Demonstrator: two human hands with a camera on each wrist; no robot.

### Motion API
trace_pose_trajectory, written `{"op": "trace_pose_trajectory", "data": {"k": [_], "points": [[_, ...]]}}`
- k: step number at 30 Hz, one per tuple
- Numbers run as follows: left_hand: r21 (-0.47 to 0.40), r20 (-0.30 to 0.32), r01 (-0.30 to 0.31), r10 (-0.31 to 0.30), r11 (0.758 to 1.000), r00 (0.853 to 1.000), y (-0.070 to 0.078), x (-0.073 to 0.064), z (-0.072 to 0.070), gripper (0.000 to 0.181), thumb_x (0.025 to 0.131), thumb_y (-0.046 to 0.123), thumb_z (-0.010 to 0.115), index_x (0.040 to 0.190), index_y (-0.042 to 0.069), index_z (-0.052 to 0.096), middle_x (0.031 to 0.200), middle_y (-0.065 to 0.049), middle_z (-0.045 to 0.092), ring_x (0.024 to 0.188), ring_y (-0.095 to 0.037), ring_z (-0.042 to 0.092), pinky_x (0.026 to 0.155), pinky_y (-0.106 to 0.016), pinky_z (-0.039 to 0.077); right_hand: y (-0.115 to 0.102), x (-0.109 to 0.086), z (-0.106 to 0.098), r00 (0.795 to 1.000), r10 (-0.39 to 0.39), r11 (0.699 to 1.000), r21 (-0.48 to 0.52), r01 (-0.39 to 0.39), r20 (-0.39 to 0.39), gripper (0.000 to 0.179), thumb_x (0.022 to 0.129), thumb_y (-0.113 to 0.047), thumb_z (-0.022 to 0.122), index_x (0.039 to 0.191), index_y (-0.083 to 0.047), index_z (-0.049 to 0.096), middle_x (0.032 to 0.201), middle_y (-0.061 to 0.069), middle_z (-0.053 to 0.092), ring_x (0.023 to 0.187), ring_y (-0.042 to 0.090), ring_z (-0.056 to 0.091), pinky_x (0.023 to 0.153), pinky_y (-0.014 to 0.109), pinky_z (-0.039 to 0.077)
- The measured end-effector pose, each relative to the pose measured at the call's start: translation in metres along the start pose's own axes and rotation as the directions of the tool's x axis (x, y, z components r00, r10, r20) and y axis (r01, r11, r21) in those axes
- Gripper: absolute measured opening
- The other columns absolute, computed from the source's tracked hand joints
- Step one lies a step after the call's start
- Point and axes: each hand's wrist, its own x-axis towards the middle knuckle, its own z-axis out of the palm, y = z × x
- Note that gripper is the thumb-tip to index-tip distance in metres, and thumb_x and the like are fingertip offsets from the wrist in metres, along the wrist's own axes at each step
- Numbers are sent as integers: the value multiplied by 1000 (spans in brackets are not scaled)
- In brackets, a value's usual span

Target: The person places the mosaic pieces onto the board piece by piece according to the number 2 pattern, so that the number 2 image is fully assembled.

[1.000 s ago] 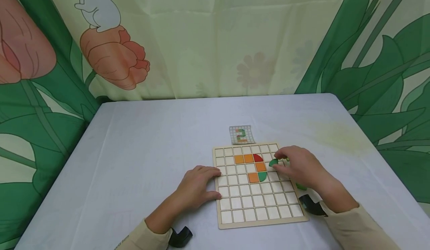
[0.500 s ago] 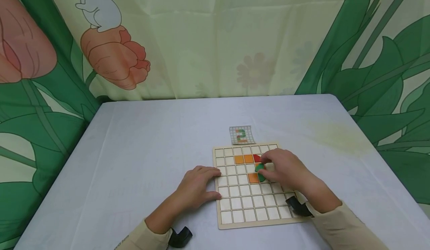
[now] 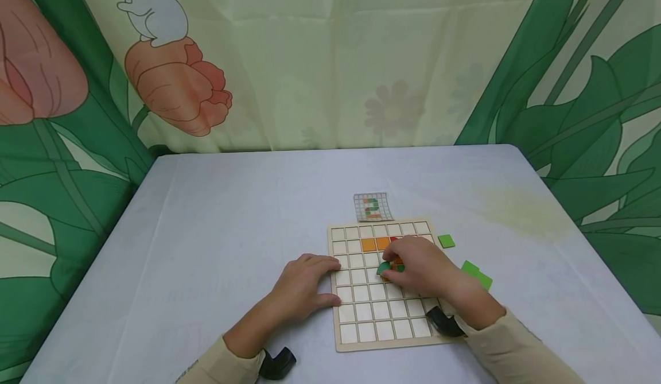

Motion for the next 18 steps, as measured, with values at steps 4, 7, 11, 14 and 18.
{"op": "trace_pose_trajectory", "data": {"k": [4,7,11,14,18], "points": [[3,10,12,-12,1000,1000,0,1,0,59,80,40,84,129,14,65,133,2,62,122,-23,52,95,-48,44,-3,3,2,1000,-4,1000,-11,4,21,18,83,-25,80,92,-14,69,84,-12,60,78,9,56,76,35,49],[3,15,18,-18,1000,1000,0,2,0,59,80,40,84,129,14,65,133,2,62,123,-23,52,96,-48,44,-5,5,4,1000,-13,1000,-19,13,28,18,84,-27,80,92,-15,70,84,-12,62,78,9,55,76,36,48],[3,14,19,-19,1000,1000,0,2,0,60,80,41,84,130,14,65,134,2,61,123,-22,52,97,-48,43,-6,6,7,999,-13,999,-31,14,36,19,84,-28,80,94,-14,71,86,-10,63,79,10,56,76,36,48],[1,12,16,-16,1000,1000,-1,2,0,60,80,41,84,130,14,64,134,2,61,123,-23,52,97,-48,43,-7,6,10,999,-3,999,-38,5,47,20,84,-28,80,95,-13,73,87,-9,65,80,11,57,77,36,49],[0,11,13,-13,1000,1000,-1,2,1,59,80,40,84,130,14,65,133,2,62,123,-23,52,97,-48,43,-8,7,11,999,1,999,-49,2,52,20,84,-28,80,95,-12,73,88,-8,65,81,12,58,77,37,49]]}}
